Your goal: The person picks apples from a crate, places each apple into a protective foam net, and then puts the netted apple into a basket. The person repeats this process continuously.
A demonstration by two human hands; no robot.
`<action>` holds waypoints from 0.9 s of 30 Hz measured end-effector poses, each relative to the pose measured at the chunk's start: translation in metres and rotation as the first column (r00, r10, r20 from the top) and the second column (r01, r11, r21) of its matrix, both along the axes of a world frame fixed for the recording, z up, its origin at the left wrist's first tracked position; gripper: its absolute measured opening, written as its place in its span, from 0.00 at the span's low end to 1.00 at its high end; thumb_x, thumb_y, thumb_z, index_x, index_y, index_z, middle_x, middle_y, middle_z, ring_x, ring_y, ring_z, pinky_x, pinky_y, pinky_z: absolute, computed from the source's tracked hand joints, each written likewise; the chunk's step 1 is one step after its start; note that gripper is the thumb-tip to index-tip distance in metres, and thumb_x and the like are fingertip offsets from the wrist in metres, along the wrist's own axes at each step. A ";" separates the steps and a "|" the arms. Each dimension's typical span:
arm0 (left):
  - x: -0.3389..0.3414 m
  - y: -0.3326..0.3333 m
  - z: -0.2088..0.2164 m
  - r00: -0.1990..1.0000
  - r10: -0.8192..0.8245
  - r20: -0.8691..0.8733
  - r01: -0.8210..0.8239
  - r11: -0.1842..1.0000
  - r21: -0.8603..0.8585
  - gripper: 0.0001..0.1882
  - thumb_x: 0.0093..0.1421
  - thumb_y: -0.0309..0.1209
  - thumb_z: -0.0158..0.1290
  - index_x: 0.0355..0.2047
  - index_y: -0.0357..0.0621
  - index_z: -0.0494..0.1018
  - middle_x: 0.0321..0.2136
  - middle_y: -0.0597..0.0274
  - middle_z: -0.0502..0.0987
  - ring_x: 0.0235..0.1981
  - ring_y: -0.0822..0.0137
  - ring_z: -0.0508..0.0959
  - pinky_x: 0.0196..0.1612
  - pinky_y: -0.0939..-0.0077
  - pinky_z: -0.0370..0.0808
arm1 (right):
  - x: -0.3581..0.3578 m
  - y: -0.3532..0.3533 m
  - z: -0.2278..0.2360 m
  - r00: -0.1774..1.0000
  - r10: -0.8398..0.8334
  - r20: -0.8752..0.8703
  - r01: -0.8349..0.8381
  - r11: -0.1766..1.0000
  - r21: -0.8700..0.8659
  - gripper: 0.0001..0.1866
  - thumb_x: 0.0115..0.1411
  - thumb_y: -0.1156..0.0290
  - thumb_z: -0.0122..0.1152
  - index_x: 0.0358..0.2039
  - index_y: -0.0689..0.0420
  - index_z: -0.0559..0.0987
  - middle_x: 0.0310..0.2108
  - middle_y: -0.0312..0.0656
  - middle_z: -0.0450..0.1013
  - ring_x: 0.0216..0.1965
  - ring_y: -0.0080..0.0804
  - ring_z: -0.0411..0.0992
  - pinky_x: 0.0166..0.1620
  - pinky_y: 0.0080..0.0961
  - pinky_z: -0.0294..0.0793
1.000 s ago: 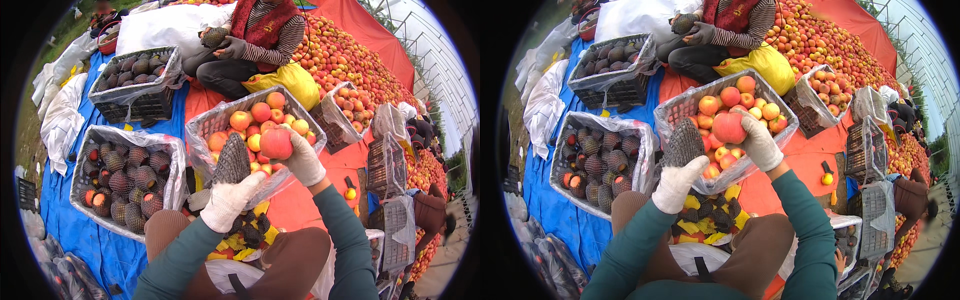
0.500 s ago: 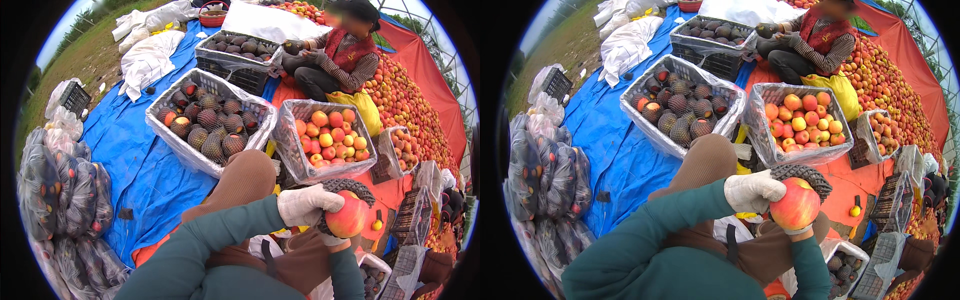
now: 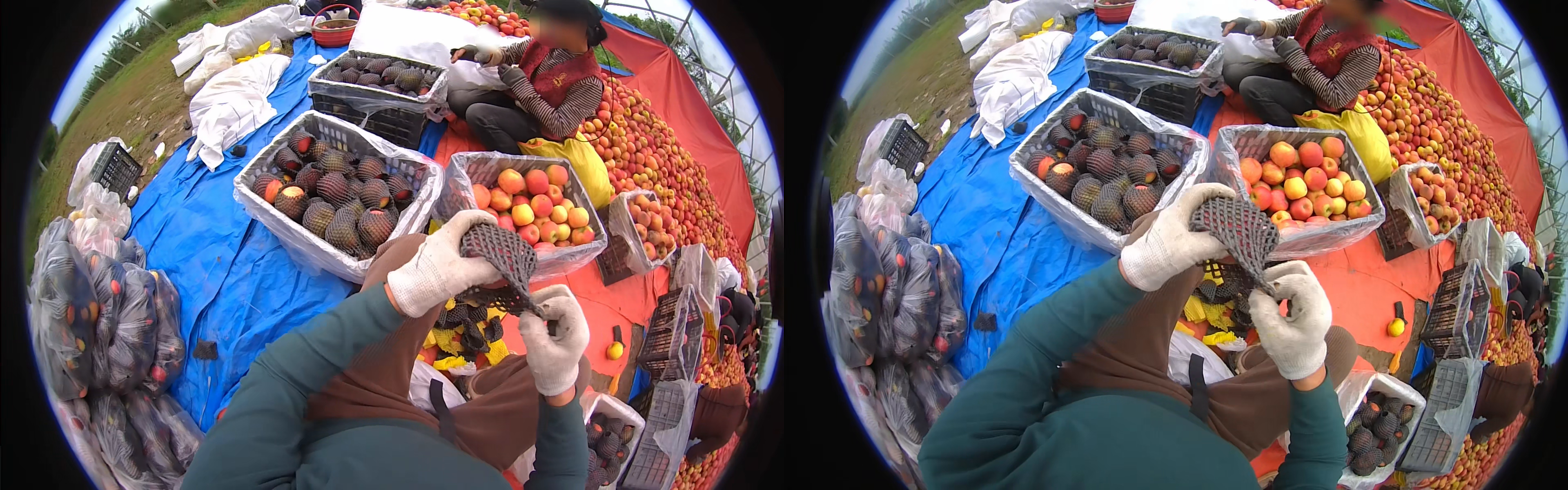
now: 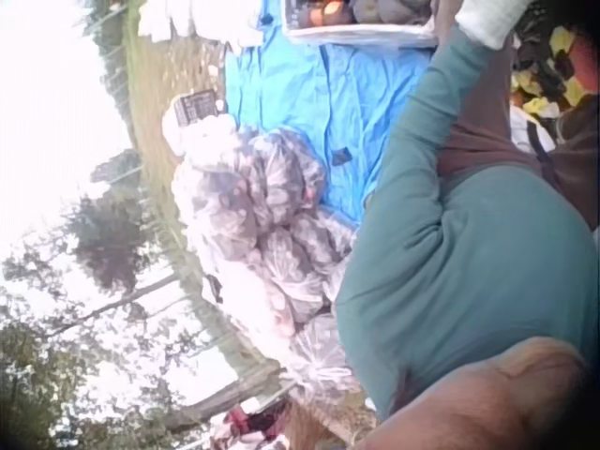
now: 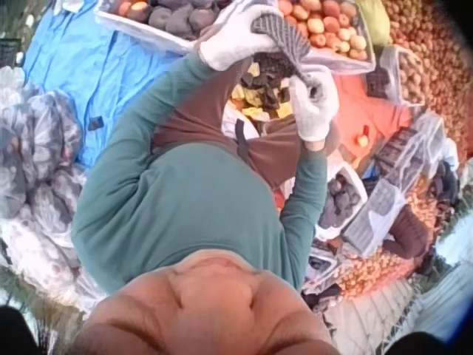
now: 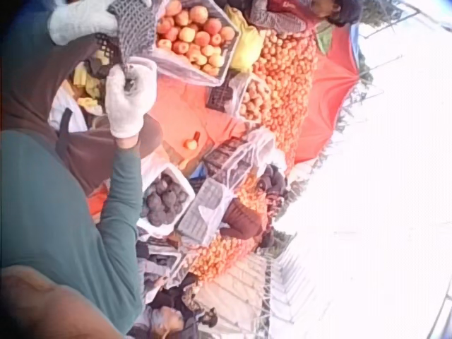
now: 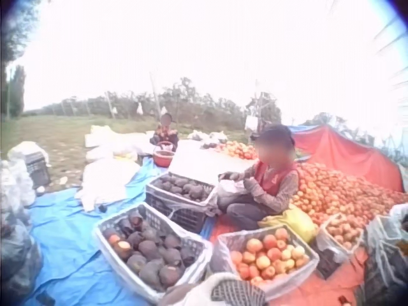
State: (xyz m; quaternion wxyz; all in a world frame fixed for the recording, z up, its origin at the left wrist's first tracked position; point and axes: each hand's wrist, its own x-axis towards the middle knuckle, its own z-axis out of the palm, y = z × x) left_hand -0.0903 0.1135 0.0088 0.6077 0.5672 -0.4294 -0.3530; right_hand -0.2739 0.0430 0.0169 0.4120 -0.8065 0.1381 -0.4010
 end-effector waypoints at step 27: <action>0.237 -0.111 -0.202 0.341 -0.265 0.902 -0.160 0.929 0.334 0.34 0.50 0.29 0.53 0.58 0.49 0.56 0.55 0.54 0.62 0.55 0.54 0.64 0.55 0.67 0.64 | -0.052 -0.079 -0.325 -0.448 0.560 -0.697 0.068 0.798 0.598 0.13 0.44 0.61 0.57 0.23 0.57 0.81 0.23 0.45 0.76 0.27 0.40 0.75 0.31 0.34 0.72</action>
